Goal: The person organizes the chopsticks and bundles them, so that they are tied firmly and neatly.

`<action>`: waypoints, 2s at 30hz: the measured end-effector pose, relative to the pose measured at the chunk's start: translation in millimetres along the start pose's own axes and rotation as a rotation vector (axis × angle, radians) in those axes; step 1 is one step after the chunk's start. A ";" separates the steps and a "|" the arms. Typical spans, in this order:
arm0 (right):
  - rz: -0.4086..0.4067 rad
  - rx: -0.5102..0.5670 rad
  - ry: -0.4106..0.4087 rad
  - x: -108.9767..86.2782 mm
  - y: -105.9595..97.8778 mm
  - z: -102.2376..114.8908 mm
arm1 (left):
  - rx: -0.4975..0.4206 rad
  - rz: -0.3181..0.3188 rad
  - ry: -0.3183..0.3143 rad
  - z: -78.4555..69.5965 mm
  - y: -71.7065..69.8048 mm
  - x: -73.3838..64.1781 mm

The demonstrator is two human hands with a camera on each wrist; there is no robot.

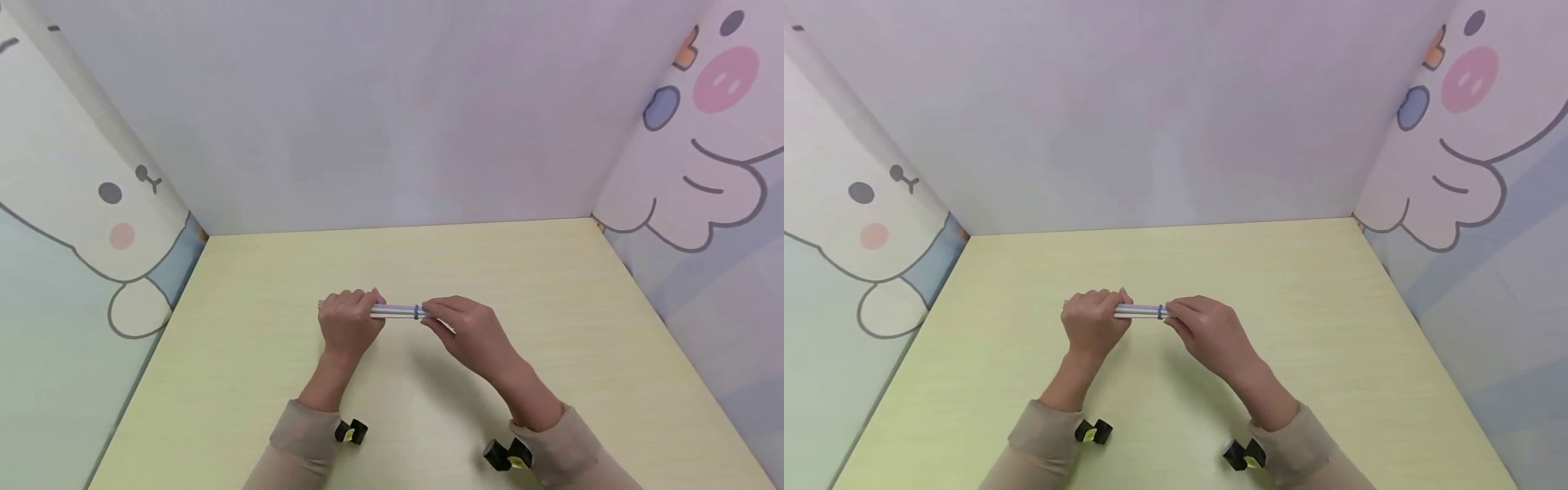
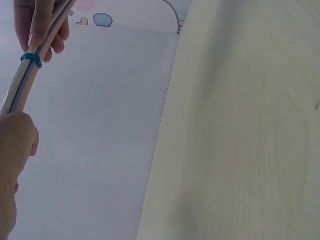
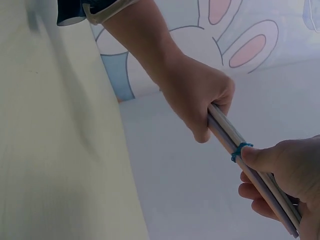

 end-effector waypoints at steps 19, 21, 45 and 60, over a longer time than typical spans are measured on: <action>-0.004 -0.009 0.040 1.5 7.1 -1.6 | 0.029 0.010 0.044 -9.6 1.5 2.2; -0.011 0.001 0.031 1.0 5.6 -3.6 | 0.028 0.011 0.034 -6.6 2.3 1.8; 0.054 -0.017 0.046 -0.3 23.2 2.1 | 0.033 0.008 0.020 -6.9 4.9 -5.2; 0.043 -0.069 0.001 5.4 39.6 8.3 | -0.005 -0.004 0.023 -17.4 5.4 -6.5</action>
Point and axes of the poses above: each hand's wrist, its own x-axis towards the middle knuckle, its own y-axis out of the palm, z = x × y, the point moved 8 cm from there along x, towards the middle knuckle, and after that the axes turned 2 degrees about x, right-handed, at the moved point
